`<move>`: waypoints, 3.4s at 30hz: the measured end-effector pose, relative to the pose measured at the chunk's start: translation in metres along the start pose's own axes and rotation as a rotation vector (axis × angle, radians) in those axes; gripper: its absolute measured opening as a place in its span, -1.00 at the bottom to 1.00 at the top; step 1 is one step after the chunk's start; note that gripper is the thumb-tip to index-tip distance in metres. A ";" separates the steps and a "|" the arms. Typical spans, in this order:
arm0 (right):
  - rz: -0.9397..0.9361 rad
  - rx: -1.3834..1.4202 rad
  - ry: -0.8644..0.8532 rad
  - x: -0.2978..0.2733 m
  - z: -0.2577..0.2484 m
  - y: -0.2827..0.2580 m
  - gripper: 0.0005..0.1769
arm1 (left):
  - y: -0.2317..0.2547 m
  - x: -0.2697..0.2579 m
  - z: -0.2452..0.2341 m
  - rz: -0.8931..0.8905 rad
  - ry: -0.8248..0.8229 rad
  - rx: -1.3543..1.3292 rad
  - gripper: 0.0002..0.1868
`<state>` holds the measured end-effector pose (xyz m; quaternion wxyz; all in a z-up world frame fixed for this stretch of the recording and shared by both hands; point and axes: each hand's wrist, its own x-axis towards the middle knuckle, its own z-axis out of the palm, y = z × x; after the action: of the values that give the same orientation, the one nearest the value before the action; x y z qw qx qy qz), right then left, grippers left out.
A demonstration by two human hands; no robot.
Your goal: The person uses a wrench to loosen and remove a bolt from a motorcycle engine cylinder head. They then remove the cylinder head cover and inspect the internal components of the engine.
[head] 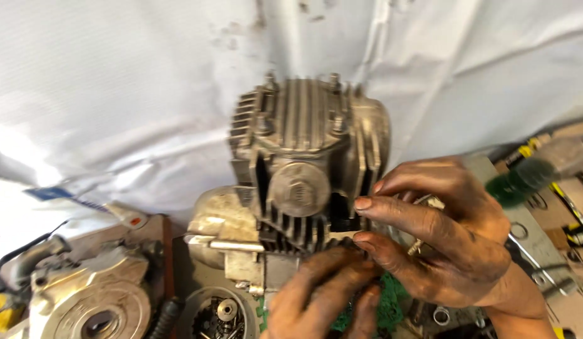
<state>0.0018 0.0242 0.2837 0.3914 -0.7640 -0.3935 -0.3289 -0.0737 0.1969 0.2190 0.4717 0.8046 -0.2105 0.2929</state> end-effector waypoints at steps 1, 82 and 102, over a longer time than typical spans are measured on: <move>-0.012 0.010 -0.006 0.002 0.003 0.002 -0.64 | -0.003 0.002 -0.007 -0.003 0.014 0.009 -0.72; -0.139 -0.059 0.031 0.040 0.019 0.020 -0.18 | -0.047 0.091 -0.090 0.222 -0.061 0.029 -0.46; -0.155 -0.022 -0.063 0.050 0.018 0.022 -0.66 | -0.047 0.041 -0.067 0.119 0.130 0.041 -0.49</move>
<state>0.0476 0.0485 0.3087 0.3437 -0.7454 -0.4601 -0.3384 -0.0330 0.2755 0.2429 0.4496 0.7793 -0.2210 0.3765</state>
